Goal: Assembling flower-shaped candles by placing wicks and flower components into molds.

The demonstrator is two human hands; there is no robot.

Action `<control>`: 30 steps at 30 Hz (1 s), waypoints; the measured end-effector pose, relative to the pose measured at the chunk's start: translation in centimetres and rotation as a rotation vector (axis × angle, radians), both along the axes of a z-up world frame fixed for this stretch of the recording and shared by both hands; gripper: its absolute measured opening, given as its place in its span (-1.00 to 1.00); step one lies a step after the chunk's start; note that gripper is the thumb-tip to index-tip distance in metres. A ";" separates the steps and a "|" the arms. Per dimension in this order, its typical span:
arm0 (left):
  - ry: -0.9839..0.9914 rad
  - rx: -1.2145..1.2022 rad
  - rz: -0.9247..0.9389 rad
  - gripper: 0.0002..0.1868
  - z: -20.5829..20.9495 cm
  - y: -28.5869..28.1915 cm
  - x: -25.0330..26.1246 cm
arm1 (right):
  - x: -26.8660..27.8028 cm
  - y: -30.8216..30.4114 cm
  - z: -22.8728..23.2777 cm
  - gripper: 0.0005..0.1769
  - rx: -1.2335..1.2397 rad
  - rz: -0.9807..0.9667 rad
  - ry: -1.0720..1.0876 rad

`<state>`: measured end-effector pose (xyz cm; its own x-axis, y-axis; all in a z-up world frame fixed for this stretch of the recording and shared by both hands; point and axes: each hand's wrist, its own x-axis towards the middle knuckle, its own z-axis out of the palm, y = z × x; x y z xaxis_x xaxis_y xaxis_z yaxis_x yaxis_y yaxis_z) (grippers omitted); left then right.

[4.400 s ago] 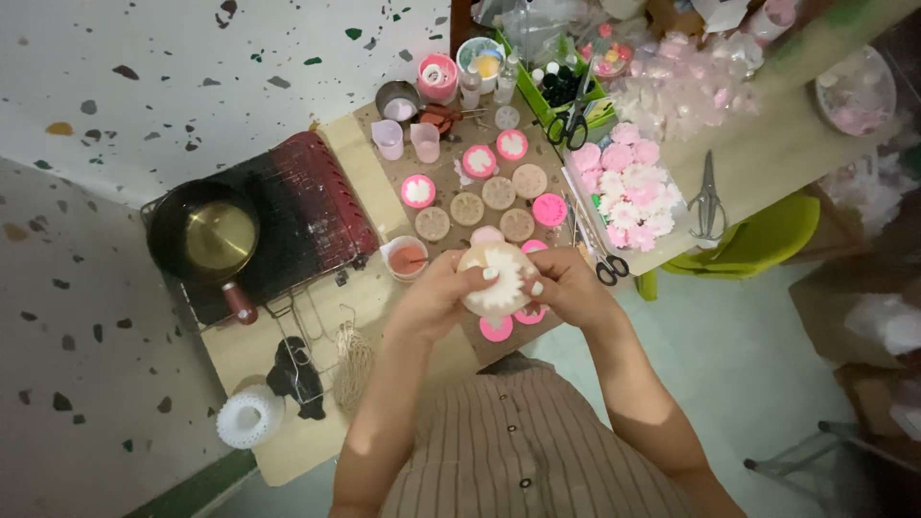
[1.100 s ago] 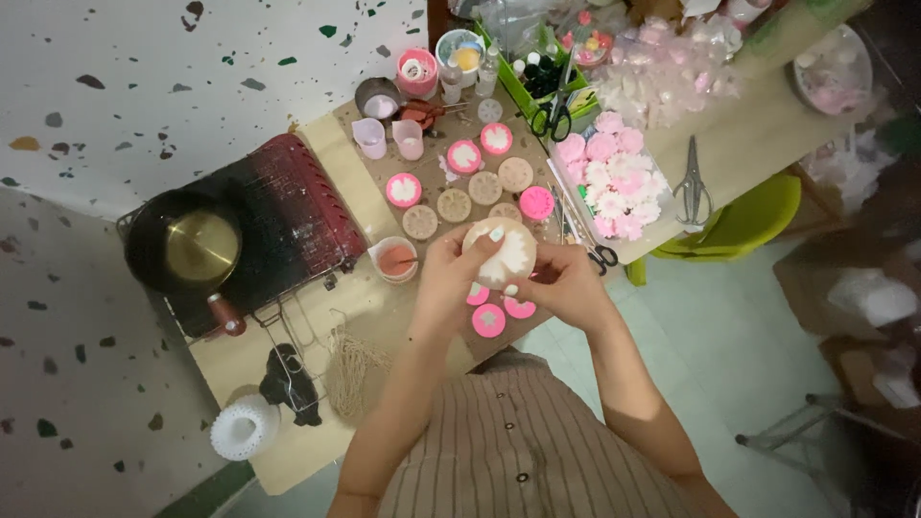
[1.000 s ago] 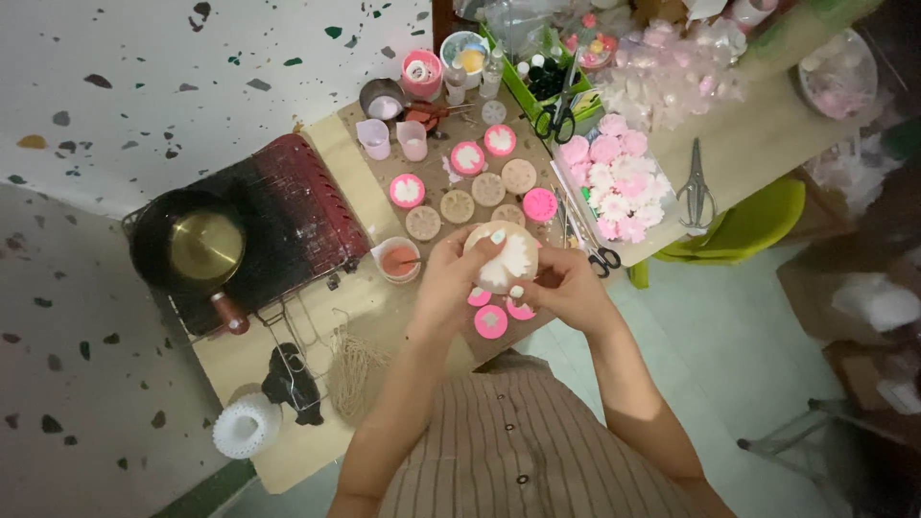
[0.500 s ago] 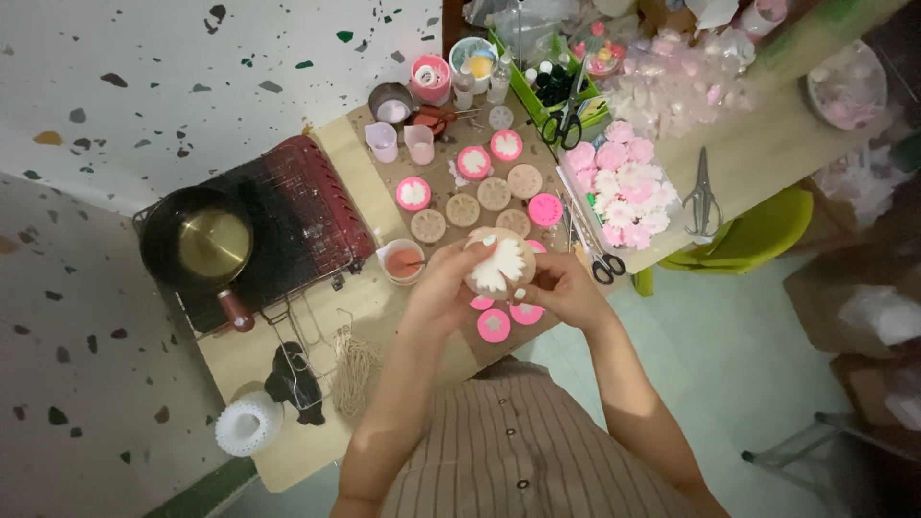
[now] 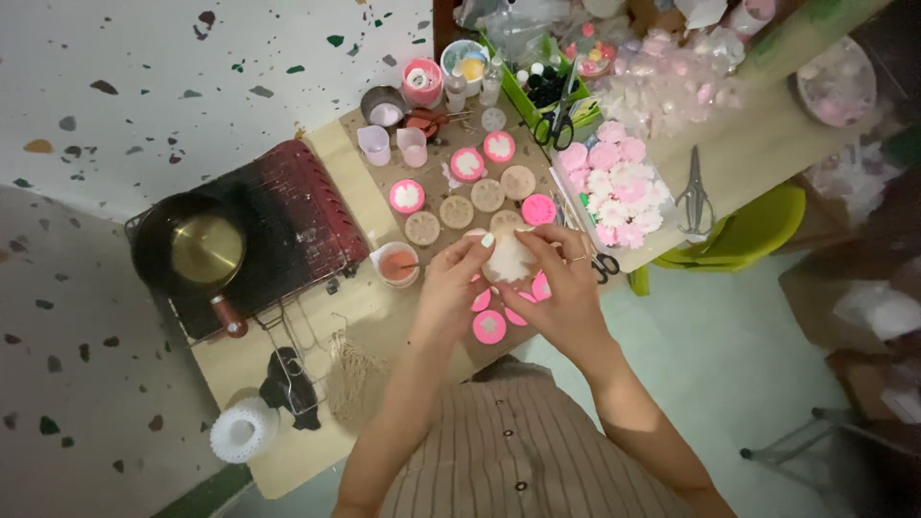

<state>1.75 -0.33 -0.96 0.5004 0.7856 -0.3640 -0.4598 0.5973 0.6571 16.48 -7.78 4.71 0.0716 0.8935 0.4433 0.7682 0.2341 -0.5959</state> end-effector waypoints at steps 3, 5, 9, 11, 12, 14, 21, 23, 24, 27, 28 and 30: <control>-0.059 -0.019 0.012 -0.75 -1.8 -0.2 0.1 | 0.2 -0.2 0.0 -0.25 -0.024 0.006 0.064; -0.011 -0.022 0.004 -0.75 -2.3 -0.1 0.3 | 0.4 0.0 -0.2 -0.23 0.001 -0.009 0.032; 0.014 -0.061 -0.013 -0.77 -2.6 -0.2 0.5 | 0.7 -0.1 -1.1 -0.21 -0.004 -0.037 0.121; 0.013 -0.060 -0.037 -0.78 -3.6 -0.3 0.7 | 1.1 -0.4 -1.6 -0.21 -0.019 -0.047 0.137; 0.014 -0.059 -0.059 -0.78 -4.1 -0.3 0.8 | 1.3 -0.4 -1.8 -0.20 -0.034 -0.054 0.155; 0.011 -0.082 -0.065 -0.77 -4.0 -0.4 1.0 | 1.5 -0.4 -1.9 -0.21 -0.038 -0.064 0.165; 0.049 -0.158 -0.046 -0.71 -4.0 -0.3 1.1 | 1.9 -0.3 -3.5 -0.23 -0.070 -0.059 0.245; 0.039 -0.194 -0.048 -0.68 -4.2 -0.5 1.4 | 2.1 -0.7 -4.3 -0.23 -0.037 -0.070 0.229; 0.027 -0.229 -0.043 -0.65 -4.3 -0.4 1.7 | 2.4 -0.8 -4.8 -0.22 -0.002 -0.074 0.212; 0.053 -0.110 -0.034 -0.69 -7.7 -0.9 2.3 | 3.8 -1.3 -6.4 -0.24 -0.084 -0.112 0.295; 0.056 -0.113 -0.041 -0.69 -7.1 -1.0 2.9 | 4.3 -1.1 -6.8 -0.24 -0.086 -0.119 0.298; 0.262 -0.114 -0.001 -0.68 -5.8 -1.3 4.0 | 5.4 -0.9 -7.6 -0.29 -0.013 -0.020 0.662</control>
